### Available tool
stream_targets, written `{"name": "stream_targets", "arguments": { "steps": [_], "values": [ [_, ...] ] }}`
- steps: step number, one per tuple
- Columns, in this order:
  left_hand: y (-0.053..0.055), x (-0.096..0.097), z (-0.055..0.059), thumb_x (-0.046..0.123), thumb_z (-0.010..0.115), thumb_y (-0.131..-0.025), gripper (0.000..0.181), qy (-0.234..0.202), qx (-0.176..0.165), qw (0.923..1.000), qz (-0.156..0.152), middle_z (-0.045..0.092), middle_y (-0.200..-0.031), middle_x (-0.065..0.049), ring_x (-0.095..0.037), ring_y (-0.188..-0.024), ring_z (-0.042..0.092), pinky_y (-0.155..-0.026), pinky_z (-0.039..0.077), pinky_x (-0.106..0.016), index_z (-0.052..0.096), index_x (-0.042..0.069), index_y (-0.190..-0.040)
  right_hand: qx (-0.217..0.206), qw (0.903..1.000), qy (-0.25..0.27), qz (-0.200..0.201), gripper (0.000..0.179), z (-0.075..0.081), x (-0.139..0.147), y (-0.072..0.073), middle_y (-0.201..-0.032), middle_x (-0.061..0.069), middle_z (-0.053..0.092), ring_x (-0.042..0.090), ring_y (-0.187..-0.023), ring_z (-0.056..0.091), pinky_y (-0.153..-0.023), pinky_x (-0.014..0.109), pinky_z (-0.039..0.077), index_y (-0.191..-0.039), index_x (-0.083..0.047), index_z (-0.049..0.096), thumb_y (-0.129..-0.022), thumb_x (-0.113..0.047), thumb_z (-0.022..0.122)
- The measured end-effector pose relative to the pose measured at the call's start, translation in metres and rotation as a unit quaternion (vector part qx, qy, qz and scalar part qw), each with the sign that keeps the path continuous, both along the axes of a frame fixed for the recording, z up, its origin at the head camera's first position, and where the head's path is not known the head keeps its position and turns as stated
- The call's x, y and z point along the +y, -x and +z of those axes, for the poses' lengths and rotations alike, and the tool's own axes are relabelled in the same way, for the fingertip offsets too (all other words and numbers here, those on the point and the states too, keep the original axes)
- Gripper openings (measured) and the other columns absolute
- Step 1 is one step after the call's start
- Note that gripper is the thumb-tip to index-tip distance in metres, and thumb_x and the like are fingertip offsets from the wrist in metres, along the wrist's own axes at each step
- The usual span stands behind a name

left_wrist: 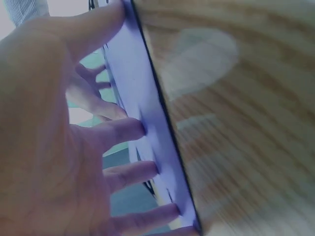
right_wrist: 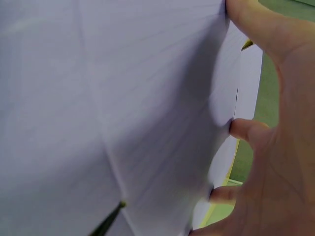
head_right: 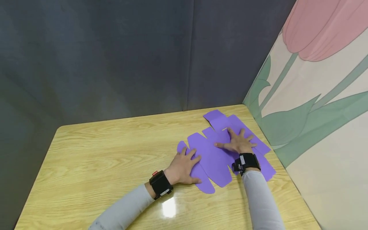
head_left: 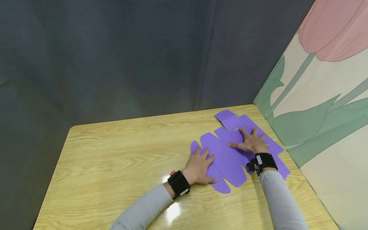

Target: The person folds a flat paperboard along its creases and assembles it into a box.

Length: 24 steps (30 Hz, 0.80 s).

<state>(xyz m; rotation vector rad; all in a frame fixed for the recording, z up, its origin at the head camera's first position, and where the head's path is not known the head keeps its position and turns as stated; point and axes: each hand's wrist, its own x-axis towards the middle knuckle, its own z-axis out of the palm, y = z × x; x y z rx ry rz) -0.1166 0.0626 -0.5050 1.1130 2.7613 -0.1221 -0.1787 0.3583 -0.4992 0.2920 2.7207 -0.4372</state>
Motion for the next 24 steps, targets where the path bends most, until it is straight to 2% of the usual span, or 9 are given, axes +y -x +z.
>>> {"name": "stream_targets", "arguments": {
  "steps": [8,15,19,24],
  "values": [
    [-0.015,-0.005,0.004,0.088,0.061,-0.085,0.103,0.02,0.018,0.9995,0.02,0.039,-0.17,-0.005,-0.039,-0.144,0.046,-0.112,0.05,-0.052,0.039,0.03,-0.166,0.013,0.9992,-0.013,0.036,0.127,-0.001,-0.013,0.009,-0.166,0.045,-0.003,0.087,-0.139,-0.004,-0.092,0.103,0.013,-0.171,-0.017,0.017,-0.079,-0.09,0.065],
    [-0.032,-0.005,0.006,0.089,0.064,-0.082,0.105,0.051,0.022,0.998,0.03,0.043,-0.162,-0.008,-0.042,-0.136,0.053,-0.093,0.062,-0.046,0.043,0.027,-0.164,0.011,0.9979,-0.009,0.063,0.127,-0.01,-0.021,0.011,-0.168,0.043,-0.002,0.085,-0.141,-0.003,-0.097,0.102,0.012,-0.17,-0.016,0.022,-0.077,-0.089,0.068],
    [-0.039,-0.006,0.004,0.088,0.068,-0.08,0.105,0.043,0.021,0.9981,0.039,0.045,-0.157,-0.01,-0.043,-0.133,0.055,-0.087,0.064,-0.046,0.047,0.024,-0.161,0.025,0.9972,-0.007,0.07,0.126,-0.015,-0.026,0.009,-0.168,0.041,0.001,0.084,-0.142,0.0,-0.098,0.101,0.011,-0.17,-0.017,0.025,-0.076,-0.088,0.07],
    [-0.042,-0.008,0.001,0.091,0.066,-0.078,0.104,0.039,0.035,0.9977,0.042,0.047,-0.154,-0.009,-0.041,-0.127,0.058,-0.082,0.065,-0.043,0.05,0.025,-0.157,0.042,0.9957,-0.013,0.082,0.125,-0.018,-0.031,0.012,-0.169,0.039,0.005,0.084,-0.142,0.003,-0.099,0.101,0.011,-0.17,-0.02,0.027,-0.074,-0.089,0.071]
  ]
}}
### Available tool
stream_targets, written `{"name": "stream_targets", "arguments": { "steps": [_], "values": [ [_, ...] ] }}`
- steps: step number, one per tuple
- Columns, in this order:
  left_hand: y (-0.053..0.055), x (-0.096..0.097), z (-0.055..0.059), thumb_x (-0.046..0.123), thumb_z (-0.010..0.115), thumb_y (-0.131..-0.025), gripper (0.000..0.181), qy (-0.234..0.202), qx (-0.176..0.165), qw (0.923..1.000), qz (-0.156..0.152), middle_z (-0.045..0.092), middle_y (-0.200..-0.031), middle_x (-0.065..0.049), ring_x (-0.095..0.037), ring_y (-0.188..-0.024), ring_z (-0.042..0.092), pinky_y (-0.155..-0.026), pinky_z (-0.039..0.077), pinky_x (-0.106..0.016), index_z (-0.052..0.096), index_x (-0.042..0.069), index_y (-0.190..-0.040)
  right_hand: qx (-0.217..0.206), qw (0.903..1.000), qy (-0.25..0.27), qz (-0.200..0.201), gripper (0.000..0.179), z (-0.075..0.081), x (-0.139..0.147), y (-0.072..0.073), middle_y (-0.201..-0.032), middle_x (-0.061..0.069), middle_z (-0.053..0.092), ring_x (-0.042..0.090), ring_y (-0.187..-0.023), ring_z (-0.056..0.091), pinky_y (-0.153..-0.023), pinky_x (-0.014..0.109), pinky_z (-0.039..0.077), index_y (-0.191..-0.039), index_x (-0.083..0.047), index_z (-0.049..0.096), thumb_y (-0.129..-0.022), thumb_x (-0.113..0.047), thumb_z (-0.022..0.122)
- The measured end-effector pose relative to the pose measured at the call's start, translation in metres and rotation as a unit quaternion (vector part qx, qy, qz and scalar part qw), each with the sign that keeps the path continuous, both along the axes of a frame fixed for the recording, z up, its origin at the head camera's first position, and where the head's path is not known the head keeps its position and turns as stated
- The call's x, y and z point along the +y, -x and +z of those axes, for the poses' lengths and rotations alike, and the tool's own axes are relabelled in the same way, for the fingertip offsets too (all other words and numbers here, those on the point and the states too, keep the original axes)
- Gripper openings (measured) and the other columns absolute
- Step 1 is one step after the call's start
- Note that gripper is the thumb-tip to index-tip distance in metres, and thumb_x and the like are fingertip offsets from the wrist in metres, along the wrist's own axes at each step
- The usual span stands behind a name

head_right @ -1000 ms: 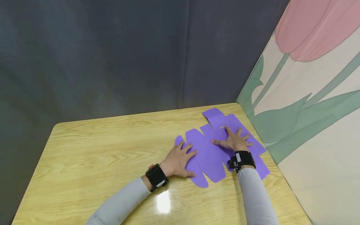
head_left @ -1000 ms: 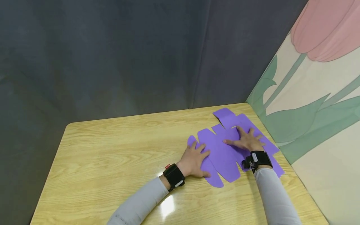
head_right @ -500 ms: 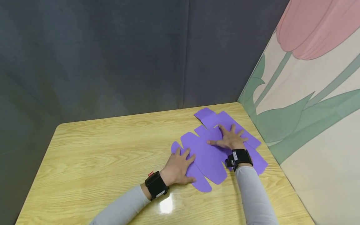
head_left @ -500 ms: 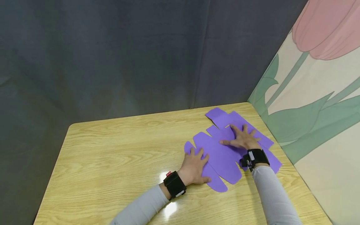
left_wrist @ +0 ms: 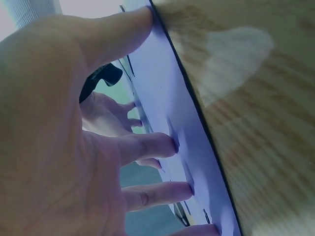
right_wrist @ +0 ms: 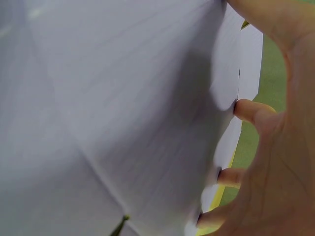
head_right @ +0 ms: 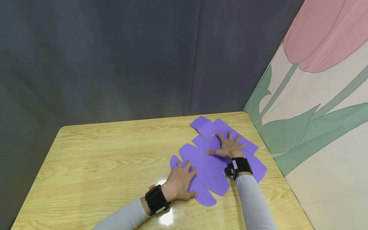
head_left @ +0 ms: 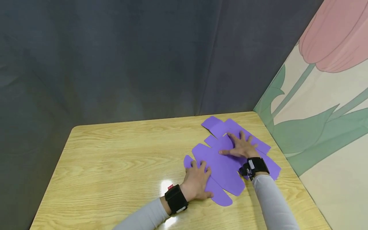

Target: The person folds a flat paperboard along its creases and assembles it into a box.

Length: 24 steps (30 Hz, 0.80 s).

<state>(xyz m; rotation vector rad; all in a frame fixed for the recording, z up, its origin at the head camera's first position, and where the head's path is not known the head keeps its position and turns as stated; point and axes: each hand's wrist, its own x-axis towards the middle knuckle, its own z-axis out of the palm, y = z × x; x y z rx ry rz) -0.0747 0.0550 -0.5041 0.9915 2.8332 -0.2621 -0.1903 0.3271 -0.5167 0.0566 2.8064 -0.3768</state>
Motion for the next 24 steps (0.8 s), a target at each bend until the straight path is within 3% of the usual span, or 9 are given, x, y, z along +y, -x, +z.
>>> {"name": "stream_targets", "arguments": {
  "steps": [8,14,24],
  "values": [
    [-0.003,-0.002,0.0,0.094,0.066,-0.074,0.1,0.002,0.028,0.9996,-0.007,0.051,-0.144,-0.009,-0.04,-0.116,0.063,-0.065,0.061,-0.034,0.056,0.027,-0.147,0.003,0.9998,-0.002,0.022,0.127,0.0,-0.008,0.008,-0.172,0.035,0.003,0.081,-0.145,-0.001,-0.1,0.101,0.009,-0.17,-0.023,0.027,-0.072,-0.09,0.072],
    [-0.002,-0.006,0.007,0.094,0.065,-0.075,0.091,0.023,0.06,0.9971,-0.04,0.057,-0.135,-0.007,-0.03,-0.102,0.067,-0.086,0.059,-0.036,0.062,0.027,-0.138,0.007,0.9993,-0.005,0.037,0.125,0.005,-0.017,0.011,-0.172,0.035,0.005,0.079,-0.147,0.0,-0.102,0.099,0.01,-0.17,-0.023,0.029,-0.073,-0.087,0.075],
    [0.0,-0.009,0.013,0.088,0.07,-0.077,0.075,0.035,0.067,0.9946,-0.071,0.059,-0.117,0.001,-0.012,-0.099,0.057,-0.077,0.051,-0.029,0.07,0.031,-0.127,0.002,0.9977,0.013,0.066,0.121,0.013,-0.026,0.016,-0.173,0.034,0.004,0.076,-0.15,-0.001,-0.104,0.098,0.008,-0.168,-0.023,0.033,-0.072,-0.077,0.084]
  ]
}}
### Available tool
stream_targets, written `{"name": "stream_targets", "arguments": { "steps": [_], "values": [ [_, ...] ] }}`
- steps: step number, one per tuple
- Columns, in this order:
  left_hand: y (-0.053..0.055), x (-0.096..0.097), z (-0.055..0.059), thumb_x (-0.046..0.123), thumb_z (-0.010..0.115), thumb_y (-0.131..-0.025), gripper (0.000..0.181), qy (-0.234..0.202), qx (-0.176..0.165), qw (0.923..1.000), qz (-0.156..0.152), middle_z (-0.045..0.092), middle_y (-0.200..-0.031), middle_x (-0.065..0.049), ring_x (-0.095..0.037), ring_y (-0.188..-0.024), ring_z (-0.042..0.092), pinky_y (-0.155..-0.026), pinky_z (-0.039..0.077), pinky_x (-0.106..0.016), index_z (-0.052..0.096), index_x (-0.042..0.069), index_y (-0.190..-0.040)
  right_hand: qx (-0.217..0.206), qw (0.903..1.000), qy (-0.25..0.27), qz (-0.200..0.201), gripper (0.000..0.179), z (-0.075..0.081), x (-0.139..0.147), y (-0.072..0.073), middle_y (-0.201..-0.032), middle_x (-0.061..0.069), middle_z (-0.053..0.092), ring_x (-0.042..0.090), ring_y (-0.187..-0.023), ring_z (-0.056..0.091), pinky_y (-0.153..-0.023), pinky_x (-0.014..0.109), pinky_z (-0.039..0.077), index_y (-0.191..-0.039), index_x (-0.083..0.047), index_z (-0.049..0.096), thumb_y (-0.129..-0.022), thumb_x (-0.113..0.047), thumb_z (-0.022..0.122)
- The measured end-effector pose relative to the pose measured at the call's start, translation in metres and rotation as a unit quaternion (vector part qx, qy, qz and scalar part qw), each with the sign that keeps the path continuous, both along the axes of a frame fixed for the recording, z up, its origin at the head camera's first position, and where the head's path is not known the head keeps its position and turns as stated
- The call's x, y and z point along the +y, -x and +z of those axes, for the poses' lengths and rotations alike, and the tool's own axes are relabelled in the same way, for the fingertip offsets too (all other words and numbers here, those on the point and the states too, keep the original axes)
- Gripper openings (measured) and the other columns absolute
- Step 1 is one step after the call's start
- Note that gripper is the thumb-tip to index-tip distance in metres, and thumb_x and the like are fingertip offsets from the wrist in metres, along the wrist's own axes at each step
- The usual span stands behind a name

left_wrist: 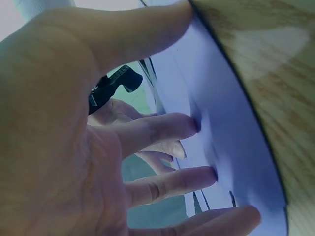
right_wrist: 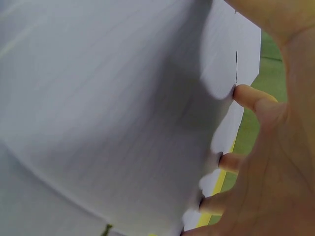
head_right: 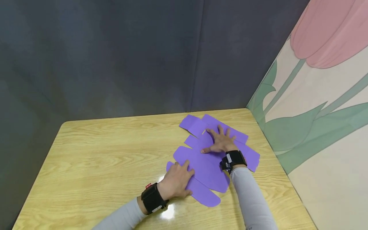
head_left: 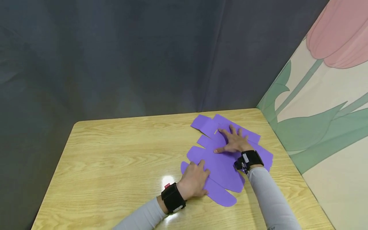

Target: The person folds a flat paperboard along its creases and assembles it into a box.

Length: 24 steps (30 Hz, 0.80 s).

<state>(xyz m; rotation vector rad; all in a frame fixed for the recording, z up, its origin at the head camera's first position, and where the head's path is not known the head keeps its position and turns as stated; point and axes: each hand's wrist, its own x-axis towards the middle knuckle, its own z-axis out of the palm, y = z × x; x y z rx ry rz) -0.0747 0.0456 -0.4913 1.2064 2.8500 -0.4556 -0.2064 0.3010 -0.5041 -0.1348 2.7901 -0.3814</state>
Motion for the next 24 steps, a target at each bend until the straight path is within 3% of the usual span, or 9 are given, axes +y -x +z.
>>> {"name": "stream_targets", "arguments": {
  "steps": [8,14,20,24],
  "values": [
    [-0.003,-0.001,0.005,0.078,0.083,-0.074,0.064,-0.032,-0.019,0.9992,0.013,0.06,-0.107,-0.002,-0.014,-0.079,0.061,-0.064,0.054,-0.026,0.078,0.024,-0.109,-0.012,0.9998,0.002,0.015,0.121,0.003,-0.013,0.004,-0.174,0.033,0.007,0.072,-0.153,0.001,-0.105,0.098,0.01,-0.167,-0.023,0.036,-0.069,-0.072,0.089],
    [-0.006,-0.001,0.006,0.069,0.092,-0.069,0.057,-0.072,-0.051,0.9953,0.039,0.06,-0.103,-0.003,-0.017,-0.076,0.065,-0.06,0.058,-0.028,0.083,0.02,-0.097,-0.025,0.9993,0.004,0.028,0.122,0.004,-0.026,0.008,-0.175,0.031,0.007,0.07,-0.154,0.004,-0.106,0.097,0.014,-0.166,-0.025,0.037,-0.066,-0.067,0.093],
    [-0.007,-0.004,0.004,0.074,0.09,-0.068,0.057,-0.06,-0.051,0.9963,0.035,0.06,-0.1,-0.002,-0.016,-0.076,0.064,-0.059,0.058,-0.027,0.083,0.024,-0.094,-0.03,0.9989,0.007,0.034,0.132,0.004,-0.038,0.011,-0.177,0.027,0.008,0.066,-0.157,0.002,-0.112,0.093,0.013,-0.17,-0.023,0.029,-0.064,-0.063,0.097],
    [-0.003,-0.008,0.001,0.074,0.087,-0.072,0.051,-0.079,-0.071,0.994,0.024,0.065,-0.095,0.001,-0.016,-0.077,0.065,-0.06,0.058,-0.029,0.084,0.028,-0.094,-0.028,0.9985,-0.004,0.047,0.138,0.005,-0.047,0.013,-0.178,0.022,0.011,0.062,-0.159,0.004,-0.118,0.087,0.013,-0.171,-0.019,0.025,-0.062,-0.061,0.098]
  ]
}}
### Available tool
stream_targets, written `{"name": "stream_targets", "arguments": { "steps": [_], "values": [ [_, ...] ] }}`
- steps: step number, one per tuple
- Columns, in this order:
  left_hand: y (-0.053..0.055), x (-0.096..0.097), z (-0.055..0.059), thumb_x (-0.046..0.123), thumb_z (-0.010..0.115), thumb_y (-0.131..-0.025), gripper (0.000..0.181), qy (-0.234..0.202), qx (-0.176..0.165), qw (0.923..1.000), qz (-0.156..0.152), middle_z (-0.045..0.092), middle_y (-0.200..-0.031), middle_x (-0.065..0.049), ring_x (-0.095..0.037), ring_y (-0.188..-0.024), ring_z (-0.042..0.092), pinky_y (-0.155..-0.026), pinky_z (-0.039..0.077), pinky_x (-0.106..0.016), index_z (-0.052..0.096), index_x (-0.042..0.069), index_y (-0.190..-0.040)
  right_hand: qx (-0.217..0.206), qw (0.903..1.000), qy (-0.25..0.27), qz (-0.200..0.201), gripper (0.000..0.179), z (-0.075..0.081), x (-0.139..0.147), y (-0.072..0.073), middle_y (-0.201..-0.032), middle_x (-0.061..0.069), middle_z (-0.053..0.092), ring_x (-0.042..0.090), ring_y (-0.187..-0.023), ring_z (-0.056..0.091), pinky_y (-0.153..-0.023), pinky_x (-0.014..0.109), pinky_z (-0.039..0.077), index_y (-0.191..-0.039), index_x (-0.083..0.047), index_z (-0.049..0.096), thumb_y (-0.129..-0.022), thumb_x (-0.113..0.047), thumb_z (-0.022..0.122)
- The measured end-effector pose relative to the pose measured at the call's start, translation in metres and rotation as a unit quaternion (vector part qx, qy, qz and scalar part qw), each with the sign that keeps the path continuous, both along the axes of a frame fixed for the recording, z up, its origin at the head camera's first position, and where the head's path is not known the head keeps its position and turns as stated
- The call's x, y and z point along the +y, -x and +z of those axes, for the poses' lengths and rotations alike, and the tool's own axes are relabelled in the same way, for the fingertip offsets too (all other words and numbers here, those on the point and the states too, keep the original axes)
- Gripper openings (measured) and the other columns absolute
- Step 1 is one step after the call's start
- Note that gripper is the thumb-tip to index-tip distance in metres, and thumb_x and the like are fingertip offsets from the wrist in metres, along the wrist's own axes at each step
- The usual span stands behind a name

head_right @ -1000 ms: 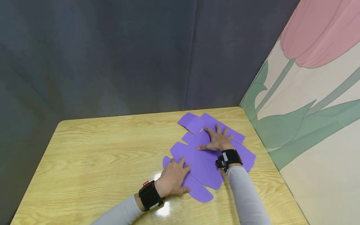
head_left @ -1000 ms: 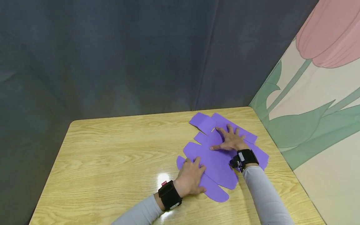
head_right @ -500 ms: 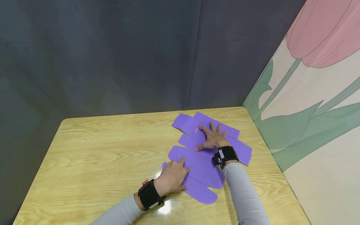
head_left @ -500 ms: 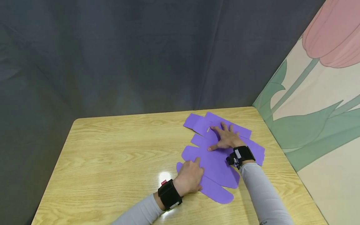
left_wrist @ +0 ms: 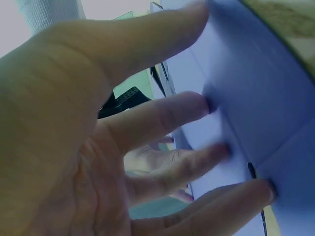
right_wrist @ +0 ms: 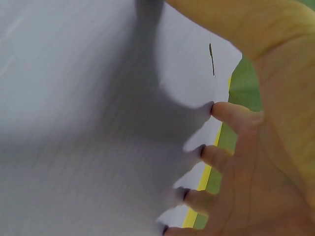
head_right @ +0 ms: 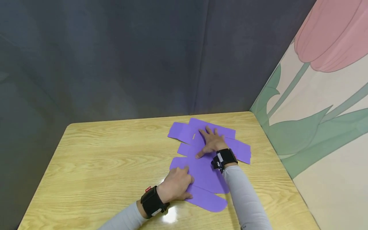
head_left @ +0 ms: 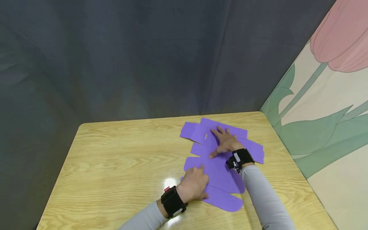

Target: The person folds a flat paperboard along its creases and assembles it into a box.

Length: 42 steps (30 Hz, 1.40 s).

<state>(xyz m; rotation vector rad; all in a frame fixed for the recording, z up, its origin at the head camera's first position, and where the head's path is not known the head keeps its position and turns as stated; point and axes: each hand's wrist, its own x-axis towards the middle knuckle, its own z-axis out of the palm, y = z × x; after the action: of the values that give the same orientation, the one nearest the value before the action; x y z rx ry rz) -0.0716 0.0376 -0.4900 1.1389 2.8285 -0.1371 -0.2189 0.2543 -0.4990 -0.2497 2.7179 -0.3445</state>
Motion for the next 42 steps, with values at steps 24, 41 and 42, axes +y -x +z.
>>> {"name": "stream_targets", "arguments": {
  "steps": [24,41,42],
  "values": [
    [0.029,-0.021,-0.001,0.072,0.094,-0.063,0.119,-0.052,-0.052,0.9962,0.047,0.052,-0.155,-0.008,-0.04,-0.135,0.054,-0.106,0.055,-0.048,0.047,0.021,-0.16,-0.009,0.9992,-0.019,0.035,0.142,0.0,-0.046,0.004,-0.18,0.015,0.008,0.055,-0.162,0.004,-0.122,0.083,0.013,-0.172,-0.018,0.021,-0.061,-0.054,0.101],
    [0.049,-0.061,-0.013,0.091,0.081,-0.06,0.135,-0.051,-0.107,0.9869,0.109,0.024,-0.174,-0.016,-0.065,-0.156,0.01,-0.129,0.019,-0.07,0.035,0.017,-0.164,-0.002,0.9982,-0.007,0.06,0.146,-0.002,-0.079,0.011,-0.18,0.012,0.01,0.051,-0.163,0.004,-0.126,0.077,0.011,-0.172,-0.022,0.023,-0.055,-0.059,0.103],
    [0.049,-0.063,-0.013,0.091,0.081,-0.06,0.135,-0.051,-0.108,0.9867,0.111,0.025,-0.174,-0.016,-0.066,-0.156,0.01,-0.129,0.018,-0.07,0.035,0.017,-0.164,-0.003,0.9981,-0.005,0.061,0.146,-0.003,-0.08,0.011,-0.18,0.012,0.01,0.051,-0.163,0.004,-0.126,0.077,0.011,-0.172,-0.022,0.023,-0.055,-0.059,0.103]
  ]
}}
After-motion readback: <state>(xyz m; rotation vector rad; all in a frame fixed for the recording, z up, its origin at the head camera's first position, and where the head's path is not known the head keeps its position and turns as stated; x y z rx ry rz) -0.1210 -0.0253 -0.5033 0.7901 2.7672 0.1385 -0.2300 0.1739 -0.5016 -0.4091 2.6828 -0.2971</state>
